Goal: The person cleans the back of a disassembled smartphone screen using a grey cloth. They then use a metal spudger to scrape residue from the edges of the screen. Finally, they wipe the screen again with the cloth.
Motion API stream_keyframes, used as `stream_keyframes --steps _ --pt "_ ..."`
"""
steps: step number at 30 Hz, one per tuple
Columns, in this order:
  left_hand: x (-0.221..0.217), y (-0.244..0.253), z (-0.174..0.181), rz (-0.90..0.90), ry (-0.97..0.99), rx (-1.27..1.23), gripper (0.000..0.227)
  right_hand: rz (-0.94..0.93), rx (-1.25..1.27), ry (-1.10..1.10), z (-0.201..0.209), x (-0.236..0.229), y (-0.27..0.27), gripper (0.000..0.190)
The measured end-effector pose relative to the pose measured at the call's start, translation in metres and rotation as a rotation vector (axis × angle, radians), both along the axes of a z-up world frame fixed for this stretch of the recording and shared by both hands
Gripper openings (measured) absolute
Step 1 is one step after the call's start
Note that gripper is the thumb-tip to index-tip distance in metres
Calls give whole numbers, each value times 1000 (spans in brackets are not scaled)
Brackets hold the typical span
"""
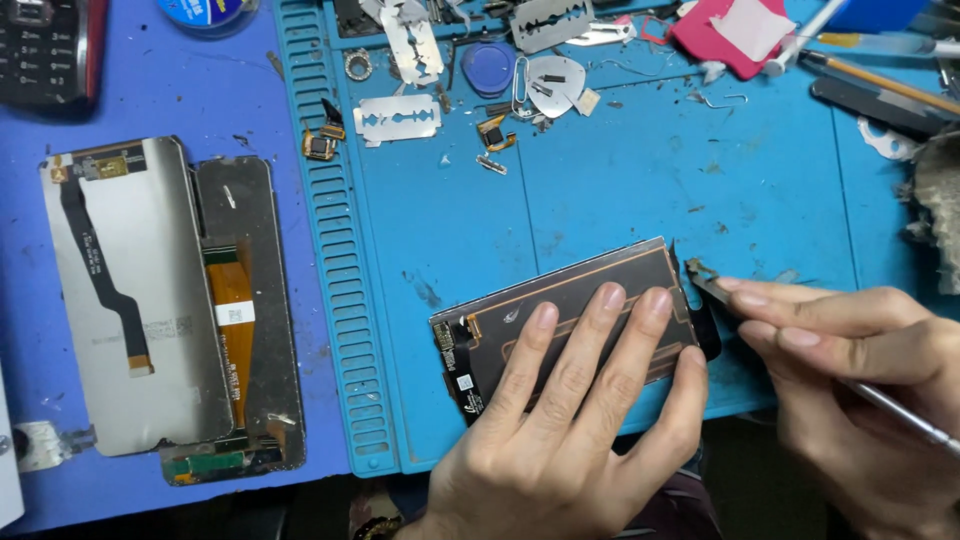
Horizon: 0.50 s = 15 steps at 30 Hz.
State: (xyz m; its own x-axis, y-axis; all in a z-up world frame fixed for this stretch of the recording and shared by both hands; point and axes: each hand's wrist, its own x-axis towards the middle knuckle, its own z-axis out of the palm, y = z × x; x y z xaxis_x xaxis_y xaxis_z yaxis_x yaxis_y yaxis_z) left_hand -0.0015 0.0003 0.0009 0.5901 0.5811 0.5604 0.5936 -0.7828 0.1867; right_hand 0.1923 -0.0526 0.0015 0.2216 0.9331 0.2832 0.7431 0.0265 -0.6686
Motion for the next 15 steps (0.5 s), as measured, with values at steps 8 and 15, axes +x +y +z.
stream_keyframes --steps 8,15 --pt "-2 -1 1 -5 -11 28 12 -50 -66 23 2 -3 -5 34" --pt "-3 -1 0 -3 8 52 15 59 40 77 -1 2 0 29"
